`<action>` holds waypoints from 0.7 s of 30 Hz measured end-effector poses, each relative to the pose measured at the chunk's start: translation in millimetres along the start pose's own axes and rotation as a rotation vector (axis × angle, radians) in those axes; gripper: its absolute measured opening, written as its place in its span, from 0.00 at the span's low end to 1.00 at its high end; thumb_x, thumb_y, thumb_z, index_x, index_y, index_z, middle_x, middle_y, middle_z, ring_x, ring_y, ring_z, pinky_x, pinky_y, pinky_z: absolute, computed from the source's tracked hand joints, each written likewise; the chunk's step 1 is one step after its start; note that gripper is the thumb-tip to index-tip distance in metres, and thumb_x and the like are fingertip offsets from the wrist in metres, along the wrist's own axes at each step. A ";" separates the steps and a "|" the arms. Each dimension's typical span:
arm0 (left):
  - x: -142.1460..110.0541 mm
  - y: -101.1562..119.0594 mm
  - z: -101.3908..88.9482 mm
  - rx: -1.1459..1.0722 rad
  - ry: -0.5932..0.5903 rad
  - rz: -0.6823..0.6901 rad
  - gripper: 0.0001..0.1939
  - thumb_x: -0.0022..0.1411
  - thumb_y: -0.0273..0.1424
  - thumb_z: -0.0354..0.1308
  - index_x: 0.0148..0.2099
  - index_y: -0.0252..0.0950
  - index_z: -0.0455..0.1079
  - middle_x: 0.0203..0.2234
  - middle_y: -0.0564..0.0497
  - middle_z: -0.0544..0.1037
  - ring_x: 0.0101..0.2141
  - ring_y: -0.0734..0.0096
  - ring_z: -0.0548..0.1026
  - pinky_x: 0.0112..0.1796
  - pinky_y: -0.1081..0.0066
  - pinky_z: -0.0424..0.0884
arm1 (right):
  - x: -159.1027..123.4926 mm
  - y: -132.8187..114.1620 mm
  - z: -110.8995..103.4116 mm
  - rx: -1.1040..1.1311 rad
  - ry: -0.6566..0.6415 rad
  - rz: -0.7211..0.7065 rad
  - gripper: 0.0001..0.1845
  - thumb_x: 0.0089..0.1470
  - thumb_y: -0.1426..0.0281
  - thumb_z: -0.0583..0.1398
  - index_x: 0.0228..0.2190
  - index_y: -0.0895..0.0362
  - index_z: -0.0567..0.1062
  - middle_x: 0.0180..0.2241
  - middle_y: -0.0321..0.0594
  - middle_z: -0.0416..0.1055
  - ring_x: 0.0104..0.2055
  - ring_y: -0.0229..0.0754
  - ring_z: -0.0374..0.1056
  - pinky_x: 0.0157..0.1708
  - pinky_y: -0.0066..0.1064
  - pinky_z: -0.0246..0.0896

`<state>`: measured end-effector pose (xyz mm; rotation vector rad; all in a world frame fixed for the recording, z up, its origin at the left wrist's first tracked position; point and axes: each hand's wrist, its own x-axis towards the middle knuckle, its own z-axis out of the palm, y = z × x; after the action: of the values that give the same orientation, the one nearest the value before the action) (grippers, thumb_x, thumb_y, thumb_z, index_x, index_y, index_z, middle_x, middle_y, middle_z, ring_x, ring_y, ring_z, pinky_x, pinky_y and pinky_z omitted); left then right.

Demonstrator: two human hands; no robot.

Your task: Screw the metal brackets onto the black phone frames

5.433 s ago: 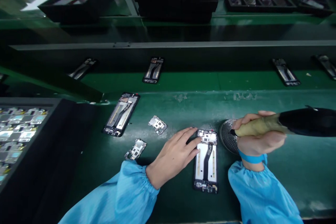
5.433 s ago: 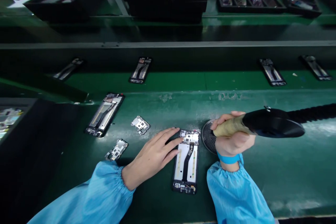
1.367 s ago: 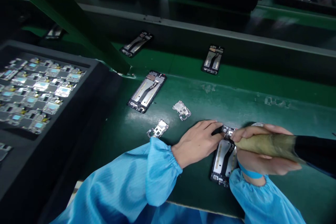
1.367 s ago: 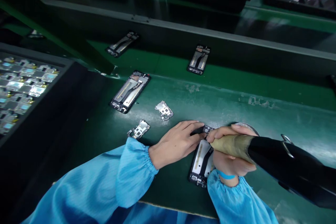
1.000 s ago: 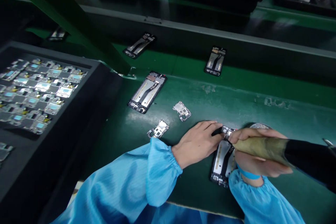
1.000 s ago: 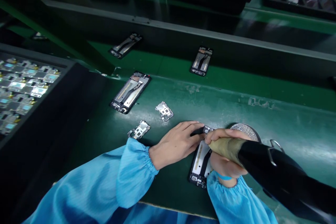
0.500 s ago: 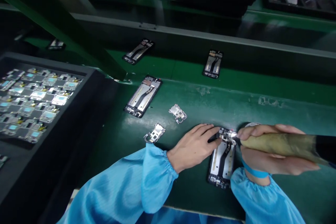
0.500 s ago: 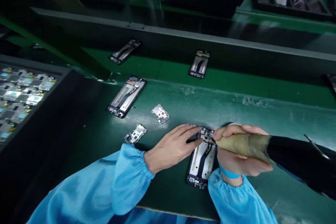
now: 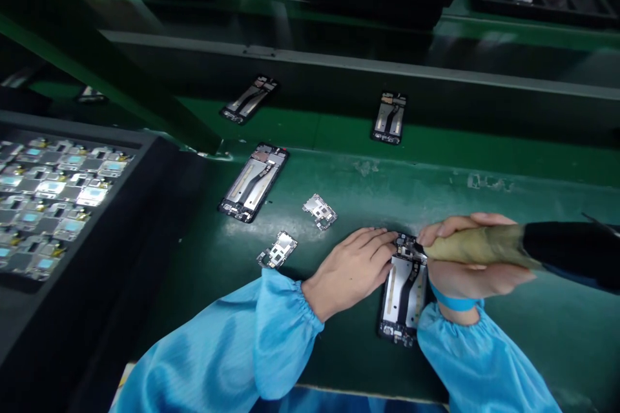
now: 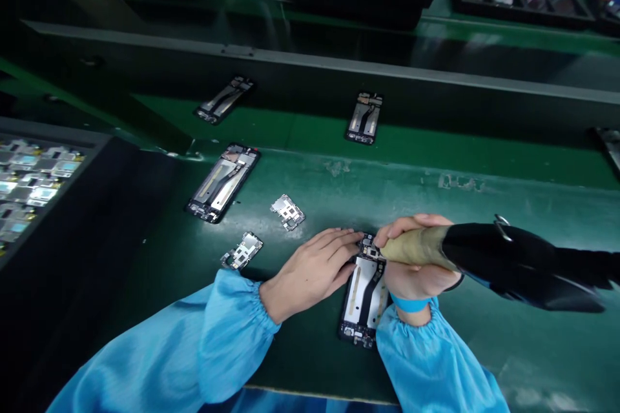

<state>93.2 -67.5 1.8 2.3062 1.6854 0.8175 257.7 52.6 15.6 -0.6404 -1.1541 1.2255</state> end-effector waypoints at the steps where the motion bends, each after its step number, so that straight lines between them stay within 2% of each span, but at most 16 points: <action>1: 0.3 0.0 -0.3 -0.005 0.002 0.000 0.13 0.84 0.33 0.55 0.63 0.33 0.72 0.66 0.43 0.80 0.65 0.60 0.79 0.70 0.59 0.73 | 0.4 0.8 1.6 0.008 -0.035 -0.049 0.30 0.64 0.38 0.56 0.48 0.50 0.75 0.28 0.34 0.76 0.21 0.44 0.72 0.24 0.41 0.75; 3: 0.9 0.2 -0.6 -0.012 0.004 0.003 0.13 0.84 0.33 0.55 0.63 0.33 0.72 0.65 0.43 0.81 0.65 0.61 0.79 0.70 0.59 0.73 | 1.2 2.8 3.2 0.014 -0.070 -0.103 0.28 0.67 0.42 0.54 0.49 0.51 0.76 0.28 0.36 0.77 0.20 0.45 0.72 0.23 0.42 0.75; 6: 1.4 0.5 0.1 -0.016 0.001 0.004 0.13 0.84 0.33 0.55 0.63 0.32 0.72 0.65 0.41 0.81 0.66 0.61 0.79 0.70 0.59 0.72 | 1.5 5.9 2.8 0.013 -0.049 -0.102 0.27 0.68 0.44 0.54 0.49 0.51 0.75 0.27 0.36 0.77 0.19 0.47 0.72 0.22 0.43 0.74; 10: 0.8 1.2 0.5 -0.016 -0.008 -0.004 0.13 0.83 0.33 0.57 0.62 0.33 0.72 0.65 0.42 0.80 0.66 0.60 0.78 0.71 0.58 0.72 | -0.3 5.1 3.8 -0.014 -0.025 -0.094 0.28 0.66 0.42 0.57 0.50 0.51 0.75 0.28 0.35 0.77 0.20 0.47 0.72 0.23 0.43 0.73; 14: 1.0 1.8 -0.6 -0.015 -0.028 -0.016 0.12 0.84 0.33 0.55 0.62 0.34 0.73 0.65 0.42 0.81 0.67 0.62 0.78 0.71 0.60 0.71 | -2.3 1.0 9.0 -0.056 -0.055 -0.092 0.28 0.69 0.42 0.54 0.50 0.49 0.78 0.28 0.35 0.78 0.21 0.45 0.72 0.24 0.42 0.74; 18: 1.1 1.8 0.3 -0.018 -0.030 -0.017 0.12 0.84 0.33 0.55 0.61 0.35 0.73 0.65 0.43 0.81 0.67 0.61 0.78 0.71 0.59 0.71 | -2.4 2.3 15.3 -0.054 -0.085 -0.108 0.32 0.67 0.37 0.53 0.48 0.49 0.79 0.28 0.34 0.77 0.20 0.44 0.71 0.23 0.41 0.72; 21: 0.8 1.9 1.5 -0.021 -0.023 -0.015 0.11 0.83 0.33 0.55 0.60 0.35 0.73 0.65 0.43 0.81 0.67 0.60 0.78 0.71 0.59 0.71 | -1.7 4.8 20.2 -0.077 -0.063 -0.153 0.35 0.63 0.33 0.58 0.49 0.50 0.78 0.27 0.32 0.75 0.19 0.43 0.69 0.21 0.39 0.69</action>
<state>95.7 -67.2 1.7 2.2776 1.6750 0.7991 237.3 48.5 17.7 -0.5631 -1.2837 1.0821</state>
